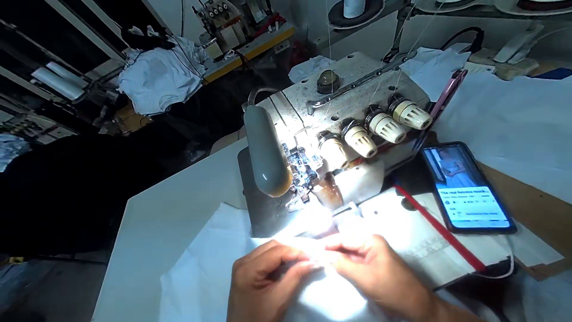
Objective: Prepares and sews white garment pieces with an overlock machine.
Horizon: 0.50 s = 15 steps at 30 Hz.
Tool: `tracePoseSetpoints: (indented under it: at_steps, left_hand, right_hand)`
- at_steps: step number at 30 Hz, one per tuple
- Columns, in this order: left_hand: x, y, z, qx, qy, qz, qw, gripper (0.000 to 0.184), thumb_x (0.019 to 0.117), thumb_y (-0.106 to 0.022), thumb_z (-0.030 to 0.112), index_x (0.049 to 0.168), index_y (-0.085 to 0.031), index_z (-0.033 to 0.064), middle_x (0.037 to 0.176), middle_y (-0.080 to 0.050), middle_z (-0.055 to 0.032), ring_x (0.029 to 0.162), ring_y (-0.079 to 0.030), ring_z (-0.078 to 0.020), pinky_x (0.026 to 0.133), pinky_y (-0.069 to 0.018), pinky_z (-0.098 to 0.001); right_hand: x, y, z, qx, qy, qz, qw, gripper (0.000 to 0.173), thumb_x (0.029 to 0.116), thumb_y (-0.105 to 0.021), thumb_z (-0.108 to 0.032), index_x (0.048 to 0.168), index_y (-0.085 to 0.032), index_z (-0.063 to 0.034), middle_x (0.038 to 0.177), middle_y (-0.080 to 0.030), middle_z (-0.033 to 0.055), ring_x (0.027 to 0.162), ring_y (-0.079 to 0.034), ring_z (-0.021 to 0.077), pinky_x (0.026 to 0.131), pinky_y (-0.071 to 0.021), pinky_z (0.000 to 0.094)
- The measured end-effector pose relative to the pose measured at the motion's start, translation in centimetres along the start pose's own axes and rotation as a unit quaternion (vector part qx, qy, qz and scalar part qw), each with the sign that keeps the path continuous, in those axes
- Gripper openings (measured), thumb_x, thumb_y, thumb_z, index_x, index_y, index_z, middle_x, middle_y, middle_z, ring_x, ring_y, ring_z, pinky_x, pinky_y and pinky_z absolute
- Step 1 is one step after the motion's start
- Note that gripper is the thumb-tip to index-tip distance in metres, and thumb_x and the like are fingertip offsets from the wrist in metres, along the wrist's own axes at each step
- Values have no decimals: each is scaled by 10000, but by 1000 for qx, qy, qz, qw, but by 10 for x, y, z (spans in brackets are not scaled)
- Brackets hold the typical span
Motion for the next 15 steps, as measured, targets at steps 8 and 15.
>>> tracePoseSetpoints:
  at_steps: [8, 15]
  left_hand:
    - [0, -1, -2, 14, 40, 14, 999, 151, 809, -803, 141, 914, -709, 89, 815, -723, 68, 713, -651, 39, 642, -544, -112]
    - [0, 3, -5, 103, 61, 1, 993, 312, 811, -782, 266, 1066, -784, 86, 749, -626, 108, 656, -530, 85, 587, -443, -71]
  right_hand:
    - [1, -4, -3, -34, 16, -44, 998, 171, 953, -575, -32, 975, -742, -1, 936, -716, -13, 825, -626, -68, 741, -520, 92]
    - [-1, -6, 1, -110, 154, -44, 981, 175, 970, -573, -39, 998, -737, 19, 924, -720, 52, 851, -641, -11, 781, -512, 113]
Point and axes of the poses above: each hand's wrist, its own x-axis towards the middle knuckle, its own y-axis out of the back of the hand, z = x × y, the point moved 5 cm from there along x, towards the middle knuckle
